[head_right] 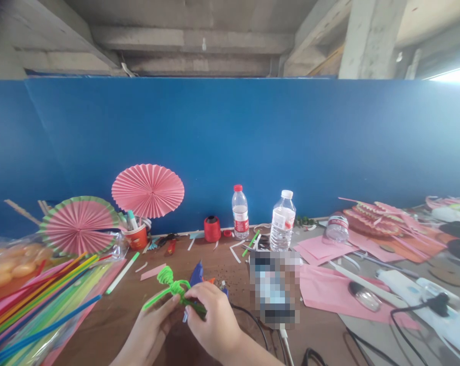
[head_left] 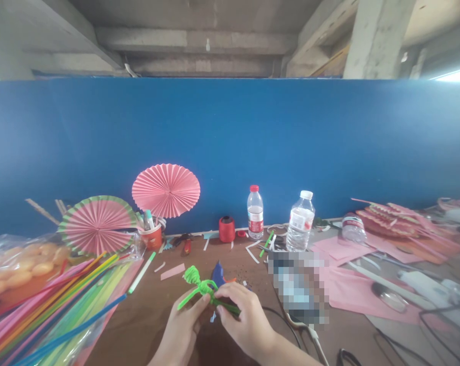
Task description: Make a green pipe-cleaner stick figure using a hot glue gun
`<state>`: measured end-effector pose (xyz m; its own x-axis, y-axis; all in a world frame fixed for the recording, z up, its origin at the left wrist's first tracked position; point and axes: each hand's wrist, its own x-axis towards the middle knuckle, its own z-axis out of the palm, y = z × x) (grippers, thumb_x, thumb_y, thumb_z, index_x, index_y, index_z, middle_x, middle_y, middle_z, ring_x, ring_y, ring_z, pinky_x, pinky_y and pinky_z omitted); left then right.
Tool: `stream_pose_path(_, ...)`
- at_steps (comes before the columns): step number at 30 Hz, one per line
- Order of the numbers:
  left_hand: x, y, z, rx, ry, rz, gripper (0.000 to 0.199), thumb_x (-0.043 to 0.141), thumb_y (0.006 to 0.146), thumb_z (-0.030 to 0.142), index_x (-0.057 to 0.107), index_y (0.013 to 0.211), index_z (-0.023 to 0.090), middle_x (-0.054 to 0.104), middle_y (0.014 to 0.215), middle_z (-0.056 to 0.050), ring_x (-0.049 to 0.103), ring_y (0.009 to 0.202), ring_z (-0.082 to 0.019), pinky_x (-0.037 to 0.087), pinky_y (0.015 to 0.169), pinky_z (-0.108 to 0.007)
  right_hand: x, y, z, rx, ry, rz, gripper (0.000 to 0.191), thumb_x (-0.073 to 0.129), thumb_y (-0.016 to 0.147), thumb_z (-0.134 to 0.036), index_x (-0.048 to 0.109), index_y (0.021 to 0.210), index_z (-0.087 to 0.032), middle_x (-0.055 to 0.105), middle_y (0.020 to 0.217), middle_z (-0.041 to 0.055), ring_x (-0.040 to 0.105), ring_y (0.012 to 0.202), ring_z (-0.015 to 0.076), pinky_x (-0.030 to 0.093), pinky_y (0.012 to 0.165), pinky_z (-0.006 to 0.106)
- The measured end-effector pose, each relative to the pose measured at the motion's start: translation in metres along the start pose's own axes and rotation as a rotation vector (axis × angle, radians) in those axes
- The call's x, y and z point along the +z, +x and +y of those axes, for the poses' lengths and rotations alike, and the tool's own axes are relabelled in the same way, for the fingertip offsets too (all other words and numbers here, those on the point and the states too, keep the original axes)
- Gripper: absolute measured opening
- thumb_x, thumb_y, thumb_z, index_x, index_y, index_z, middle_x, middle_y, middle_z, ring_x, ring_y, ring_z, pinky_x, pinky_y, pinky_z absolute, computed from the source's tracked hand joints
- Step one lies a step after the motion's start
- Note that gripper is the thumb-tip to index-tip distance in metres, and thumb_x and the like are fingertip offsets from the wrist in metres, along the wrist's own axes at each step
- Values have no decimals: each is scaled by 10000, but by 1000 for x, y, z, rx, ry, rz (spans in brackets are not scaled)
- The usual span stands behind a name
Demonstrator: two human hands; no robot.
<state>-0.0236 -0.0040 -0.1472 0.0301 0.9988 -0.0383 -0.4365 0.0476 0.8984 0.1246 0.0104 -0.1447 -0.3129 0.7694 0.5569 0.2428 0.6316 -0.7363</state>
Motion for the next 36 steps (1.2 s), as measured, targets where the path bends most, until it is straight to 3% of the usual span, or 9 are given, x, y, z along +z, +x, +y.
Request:
stream_pose_path(9, 0, -1, 1, -11, 25, 56, 123, 665, 665, 228, 680, 762, 154, 667, 799, -51, 605, 782, -207, 485, 748, -311, 0, -1, 2, -31, -43, -12, 229, 485, 700, -70, 606, 861, -180, 608, 853, 34, 550, 812, 121, 427, 766, 207)
stream_pose_path(15, 15, -4, 8, 27, 50, 128, 224, 730, 561, 289, 696, 723, 138, 685, 760, -77, 622, 747, -248, 505, 698, -333, -1, 2, -2, 5, 44, 5, 191, 515, 711, -96, 626, 838, -185, 608, 840, 27, 554, 802, 120, 424, 761, 209)
stream_pose_path(18, 19, -6, 12, 31, 80, 139, 286, 730, 551, 312, 694, 772, 134, 689, 760, -81, 621, 743, -253, 503, 682, -336, -1, 5, -3, 98, 141, 16, 149, 496, 760, -144, 642, 754, -177, 615, 760, 16, 553, 743, 116, 420, 724, 208)
stream_pose_path(22, 20, -7, 15, 80, 226, 160, 329, 723, 538, 344, 689, 785, 130, 690, 760, -78, 614, 755, -260, 496, 672, -323, 2, 9, 2, 336, 268, 23, 148, 517, 734, -193, 640, 666, -149, 585, 638, 1, 518, 619, 109, 398, 596, 198)
stream_pose_path(26, 17, -8, 14, 127, 365, 141, 338, 703, 560, 365, 676, 807, 137, 684, 756, -68, 607, 752, -263, 491, 653, -304, 7, 12, 9, 527, 463, 28, 119, 554, 667, -214, 602, 605, -124, 470, 487, -39, 399, 456, 68, 294, 447, 176)
stream_pose_path(31, 11, -7, 9, 155, 446, 53, 312, 642, 657, 351, 648, 883, 136, 668, 762, -66, 597, 758, -245, 474, 691, -301, 9, 12, 11, 563, 623, 67, 95, 629, 586, -199, 576, 603, -121, 498, 511, -37, 417, 465, 63, 308, 461, 171)
stream_pose_path(36, 7, -6, 8, 183, 469, 46, 308, 651, 651, 347, 655, 865, 126, 651, 707, -58, 586, 726, -237, 469, 654, -287, 10, 12, 14, 566, 712, 75, 137, 666, 561, -199, 581, 639, -124, 543, 557, -25, 461, 495, 67, 341, 487, 171)
